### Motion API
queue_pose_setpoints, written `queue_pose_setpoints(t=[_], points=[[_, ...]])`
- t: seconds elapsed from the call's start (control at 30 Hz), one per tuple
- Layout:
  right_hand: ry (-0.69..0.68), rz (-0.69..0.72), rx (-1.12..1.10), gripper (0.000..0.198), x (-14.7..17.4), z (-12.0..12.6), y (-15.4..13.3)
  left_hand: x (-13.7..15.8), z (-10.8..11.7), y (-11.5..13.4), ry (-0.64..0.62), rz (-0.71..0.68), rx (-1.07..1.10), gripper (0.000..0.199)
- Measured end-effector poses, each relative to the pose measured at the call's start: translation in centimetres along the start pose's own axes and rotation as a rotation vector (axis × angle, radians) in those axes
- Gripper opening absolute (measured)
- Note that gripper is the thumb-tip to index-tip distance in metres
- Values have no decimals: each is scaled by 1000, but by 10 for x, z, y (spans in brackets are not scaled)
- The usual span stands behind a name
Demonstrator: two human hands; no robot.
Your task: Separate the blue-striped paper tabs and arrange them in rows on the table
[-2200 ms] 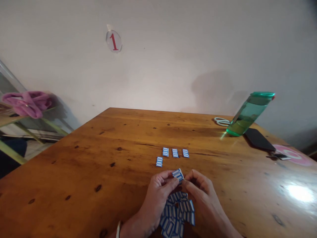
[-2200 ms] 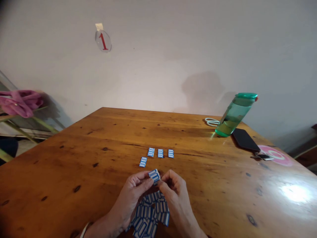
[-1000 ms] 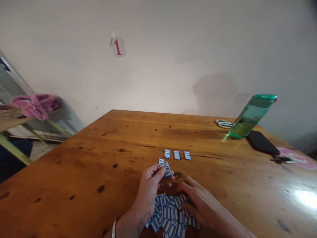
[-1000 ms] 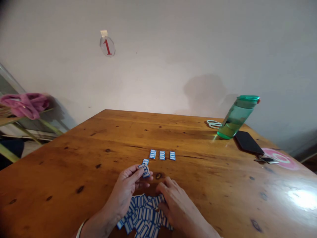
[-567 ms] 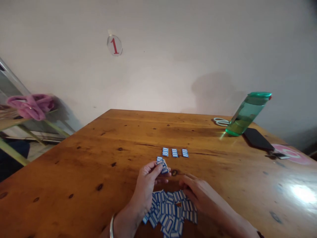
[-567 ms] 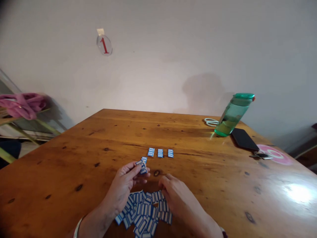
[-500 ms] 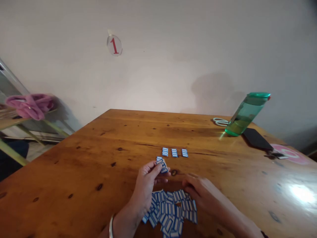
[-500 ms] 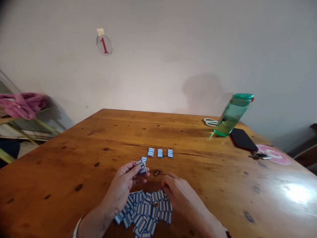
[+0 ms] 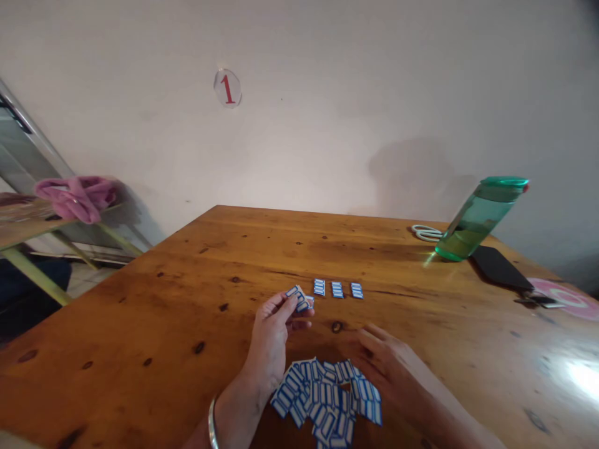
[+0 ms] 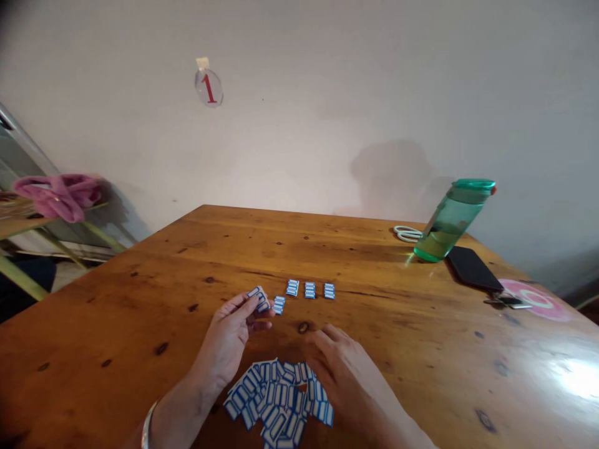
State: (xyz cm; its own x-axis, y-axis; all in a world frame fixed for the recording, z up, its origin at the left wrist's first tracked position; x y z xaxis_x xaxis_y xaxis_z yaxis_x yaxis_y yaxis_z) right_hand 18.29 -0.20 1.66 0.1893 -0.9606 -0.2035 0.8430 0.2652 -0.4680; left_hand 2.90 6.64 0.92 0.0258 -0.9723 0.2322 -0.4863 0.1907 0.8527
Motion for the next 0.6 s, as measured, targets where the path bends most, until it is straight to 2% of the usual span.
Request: queue_pose_setpoints(t=[0.1,0.23,0.33,0.47,0.6], points=[[-21,115,-19,31,-3,-4,-28,0,1,6,14,-23,38,18],[-237,248,-1,40,-1,-26,-53,1,1,6,19,-9,48,20],[-307,280,18,41,0,-34,-57,2,0,5,13,6,49,20],[-287,244,54,35,-1,-28,-54,3,-1,5,3,10,54,19],[-122,183,16,21,-4,-16,-42,2,0,5,0,3,46,17]])
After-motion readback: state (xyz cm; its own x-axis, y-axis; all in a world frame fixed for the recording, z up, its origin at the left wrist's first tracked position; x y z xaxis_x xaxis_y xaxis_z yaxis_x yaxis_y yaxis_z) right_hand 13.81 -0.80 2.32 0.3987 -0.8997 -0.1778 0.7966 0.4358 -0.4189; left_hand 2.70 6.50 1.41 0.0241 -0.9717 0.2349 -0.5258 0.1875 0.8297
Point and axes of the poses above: each hand's wrist, its own x-axis away from the middle knuckle, its own z-axis out of the back of the hand, y = z × x, the point moved 6 cm from there along -x, towards the middle knuckle, and after that the axes turned 9 degrees about y, right-handed, at the moved point
